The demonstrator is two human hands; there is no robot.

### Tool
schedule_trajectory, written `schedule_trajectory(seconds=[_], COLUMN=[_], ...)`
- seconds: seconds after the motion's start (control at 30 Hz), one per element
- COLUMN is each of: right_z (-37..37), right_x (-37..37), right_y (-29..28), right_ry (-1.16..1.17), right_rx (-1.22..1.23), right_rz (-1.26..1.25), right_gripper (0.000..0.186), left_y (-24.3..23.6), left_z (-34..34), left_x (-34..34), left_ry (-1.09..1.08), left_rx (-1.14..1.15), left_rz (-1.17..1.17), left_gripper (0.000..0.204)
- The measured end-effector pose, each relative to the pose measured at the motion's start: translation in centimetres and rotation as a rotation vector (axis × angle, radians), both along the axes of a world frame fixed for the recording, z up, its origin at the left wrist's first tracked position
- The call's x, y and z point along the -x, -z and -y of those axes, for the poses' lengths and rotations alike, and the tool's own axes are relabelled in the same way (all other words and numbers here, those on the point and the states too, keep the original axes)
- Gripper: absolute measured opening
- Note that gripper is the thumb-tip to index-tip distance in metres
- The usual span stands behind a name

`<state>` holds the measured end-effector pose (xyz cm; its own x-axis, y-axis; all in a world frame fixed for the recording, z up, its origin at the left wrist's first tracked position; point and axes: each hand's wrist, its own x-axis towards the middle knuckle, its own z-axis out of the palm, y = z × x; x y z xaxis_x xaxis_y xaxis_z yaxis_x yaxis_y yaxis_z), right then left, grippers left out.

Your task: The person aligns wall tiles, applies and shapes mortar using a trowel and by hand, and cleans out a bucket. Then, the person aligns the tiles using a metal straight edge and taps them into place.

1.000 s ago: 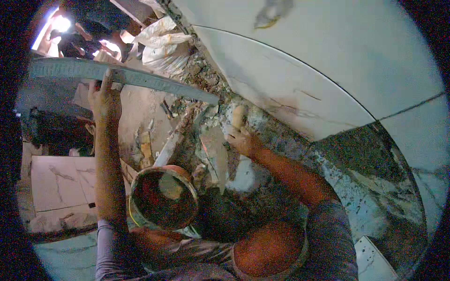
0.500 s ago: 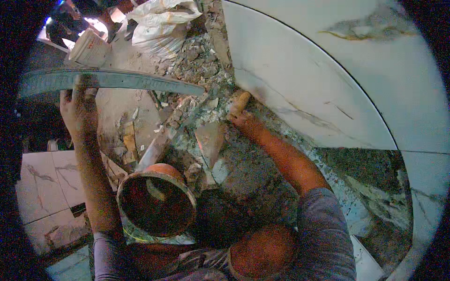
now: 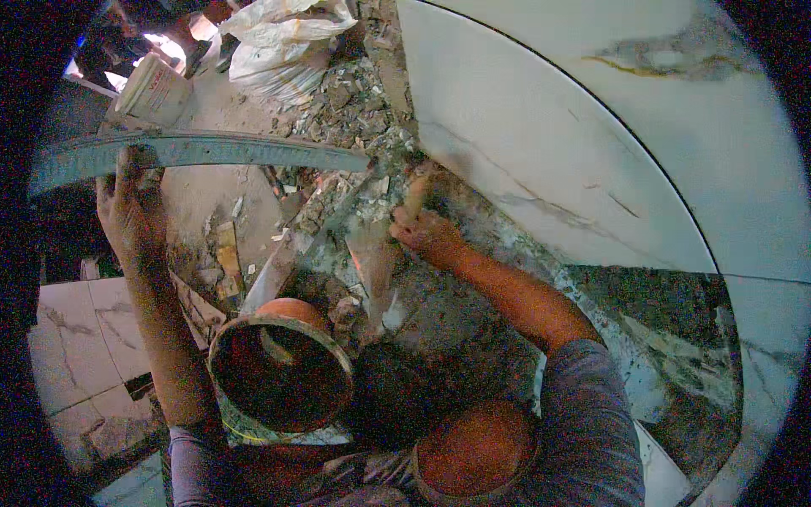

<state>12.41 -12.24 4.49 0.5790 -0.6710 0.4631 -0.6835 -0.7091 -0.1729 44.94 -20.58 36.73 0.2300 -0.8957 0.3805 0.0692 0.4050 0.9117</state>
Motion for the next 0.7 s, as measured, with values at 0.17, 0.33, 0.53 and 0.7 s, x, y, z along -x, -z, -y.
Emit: schedule_trajectory(seconds=[0.17,0.33,0.53,0.7], right_z=[-0.4,-0.3,-0.4,-0.9], right_x=[0.1,0.4,0.9,1.0], right_y=[-0.2,0.7,1.2,0.8], right_ry=[0.258,0.069,0.171,0.248], right_rx=[-0.08,-0.129,-0.081,-0.019], right_rz=[-0.07,-0.015,-0.206,-0.187], right_gripper=[0.039,0.034,0.032,0.029], left_y=[-0.1,0.4,0.3,0.6], left_z=[-0.4,-0.1,-0.6,-1.0], left_x=[0.9,1.6,2.7,3.8], left_ry=[-0.026,-0.009,-0.02,0.003], left_rx=[0.043,0.057,0.043,0.012], left_rz=[0.157,0.122,0.207,0.178], left_gripper=[0.05,0.053,0.053,0.05])
